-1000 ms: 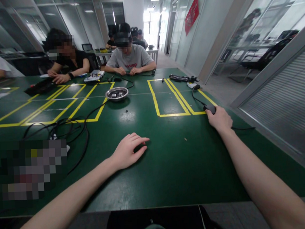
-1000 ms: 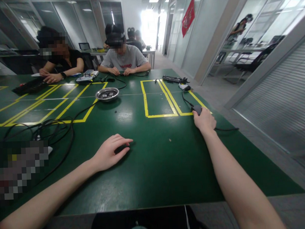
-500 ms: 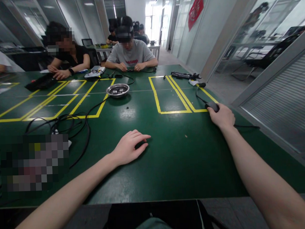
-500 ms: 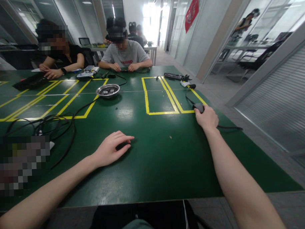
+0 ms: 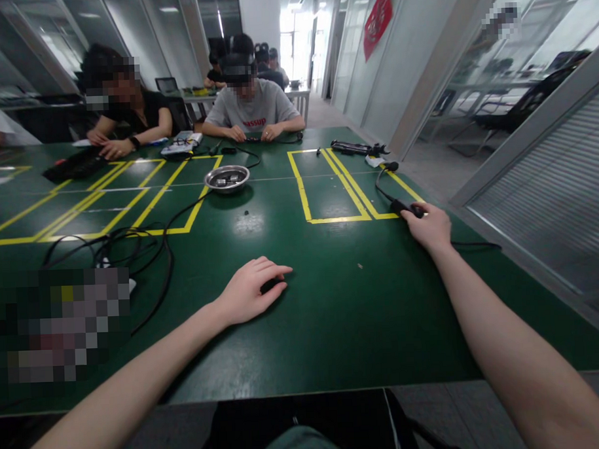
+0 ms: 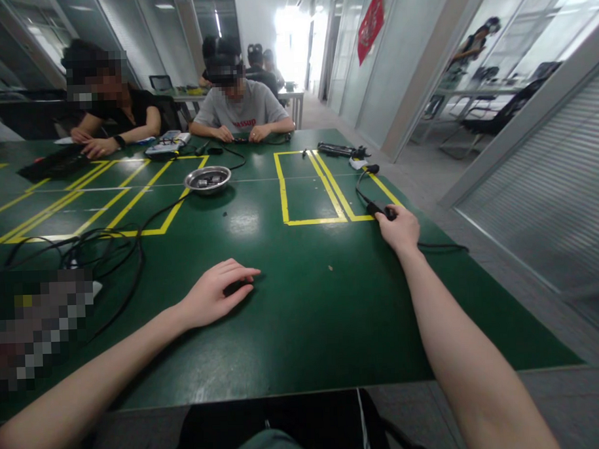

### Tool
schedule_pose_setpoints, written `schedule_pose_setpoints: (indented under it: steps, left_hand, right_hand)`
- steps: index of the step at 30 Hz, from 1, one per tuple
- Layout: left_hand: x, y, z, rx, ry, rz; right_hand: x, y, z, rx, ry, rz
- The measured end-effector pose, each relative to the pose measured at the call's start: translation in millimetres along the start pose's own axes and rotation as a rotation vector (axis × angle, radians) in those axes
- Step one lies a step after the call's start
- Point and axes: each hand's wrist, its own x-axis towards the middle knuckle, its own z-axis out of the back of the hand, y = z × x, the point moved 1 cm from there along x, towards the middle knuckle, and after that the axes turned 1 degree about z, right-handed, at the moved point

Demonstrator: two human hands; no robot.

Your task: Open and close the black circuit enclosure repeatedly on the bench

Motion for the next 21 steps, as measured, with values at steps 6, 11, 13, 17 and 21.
schedule_pose_setpoints:
  steps: [6,11,13,17,21]
  left_hand:
    - [-0.3,1.0,-0.1,-0.008,-0.006,-0.007]
    - [0.0,0.8,0.2,-0.004,-0.004,-0.004]
    - [-0.1,0.8,0.1,-0.004,-0.005,-0.004]
    - [-0.3,0.7,0.1,-0.006,-0.006,-0.006]
    - [-0.5,1.1,-0.1,-0.009,-0.003,0.001]
  right_hand:
    - [-6.6,9.7,6.0,0.067,-0.024,-0.031]
    - [-7.3,11.6,8.6,0.094,-0.012,-0.088]
    - [-6.9,13.8,9.0,0.085,0.001,-0.119]
    - [-5.8,15.6,8.2,0.07,0.027,-0.139]
    - [-4.2,8.4,4.0,0.107,-0.008,-0.085]
